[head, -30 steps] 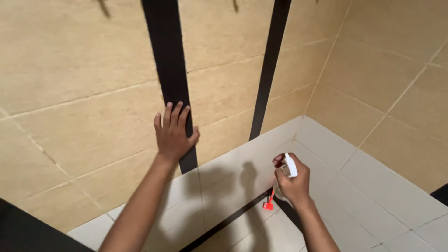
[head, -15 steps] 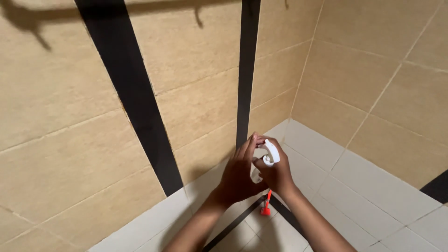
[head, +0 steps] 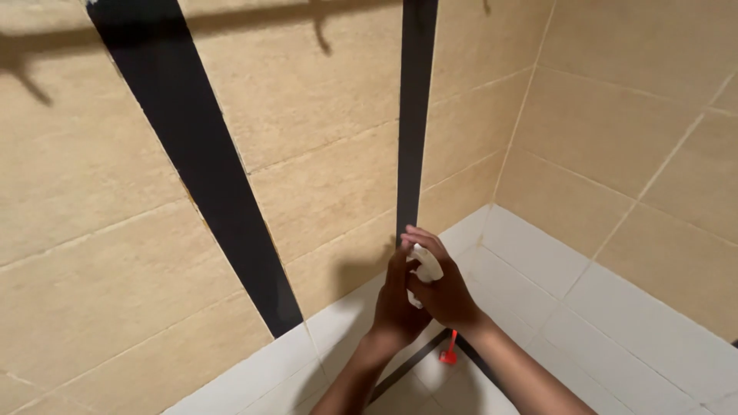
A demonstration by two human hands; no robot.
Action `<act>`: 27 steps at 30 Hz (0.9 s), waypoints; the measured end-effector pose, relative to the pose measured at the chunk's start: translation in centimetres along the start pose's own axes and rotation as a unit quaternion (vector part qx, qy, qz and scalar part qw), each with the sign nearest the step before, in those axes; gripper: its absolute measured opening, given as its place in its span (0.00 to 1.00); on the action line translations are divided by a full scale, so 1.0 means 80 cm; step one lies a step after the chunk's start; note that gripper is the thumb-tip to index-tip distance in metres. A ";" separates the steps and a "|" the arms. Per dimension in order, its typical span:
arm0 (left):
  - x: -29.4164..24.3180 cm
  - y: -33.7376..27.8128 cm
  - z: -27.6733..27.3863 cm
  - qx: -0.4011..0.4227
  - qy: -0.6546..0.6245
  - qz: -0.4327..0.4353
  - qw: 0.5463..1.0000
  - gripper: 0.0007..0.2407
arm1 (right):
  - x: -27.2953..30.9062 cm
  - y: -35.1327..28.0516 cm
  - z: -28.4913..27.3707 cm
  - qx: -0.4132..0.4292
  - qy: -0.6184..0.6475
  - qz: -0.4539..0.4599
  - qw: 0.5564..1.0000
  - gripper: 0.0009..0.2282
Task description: The person sprays a cleaning solution from a white spray bottle onto the floor tiles and the base of the wall tiles. They then use their hands to wipe and rub the sprayed areas along the black skirting board and the lower wall sections.
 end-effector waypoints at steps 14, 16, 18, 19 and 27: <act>-0.012 0.033 -0.014 -0.055 -0.081 -0.079 0.992 0.23 | -0.034 -0.030 -0.024 0.130 0.026 0.207 0.969 0.36; -0.055 0.050 -0.034 -0.102 0.099 0.006 0.990 0.21 | -0.041 -0.032 -0.040 0.151 -0.018 0.182 0.972 0.37; -0.081 0.069 -0.044 -0.119 0.179 -0.028 0.976 0.18 | -0.032 -0.023 -0.065 0.148 -0.009 0.076 0.986 0.36; -0.089 0.075 -0.046 -0.129 0.187 -0.035 0.973 0.18 | -0.036 -0.021 -0.075 0.162 -0.005 0.073 0.984 0.36; -0.129 0.089 -0.036 -0.252 0.130 -0.073 0.956 0.15 | -0.039 -0.006 -0.161 0.174 0.050 0.020 0.983 0.29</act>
Point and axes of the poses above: each hand's wrist, its own y-axis towards the middle knuckle, its own z-axis out of the palm, x = y × z, the point moved 8 cm from there along y, towards the middle knuckle, and after that the axes turned 13 degrees about y, right-handed, at the moved point
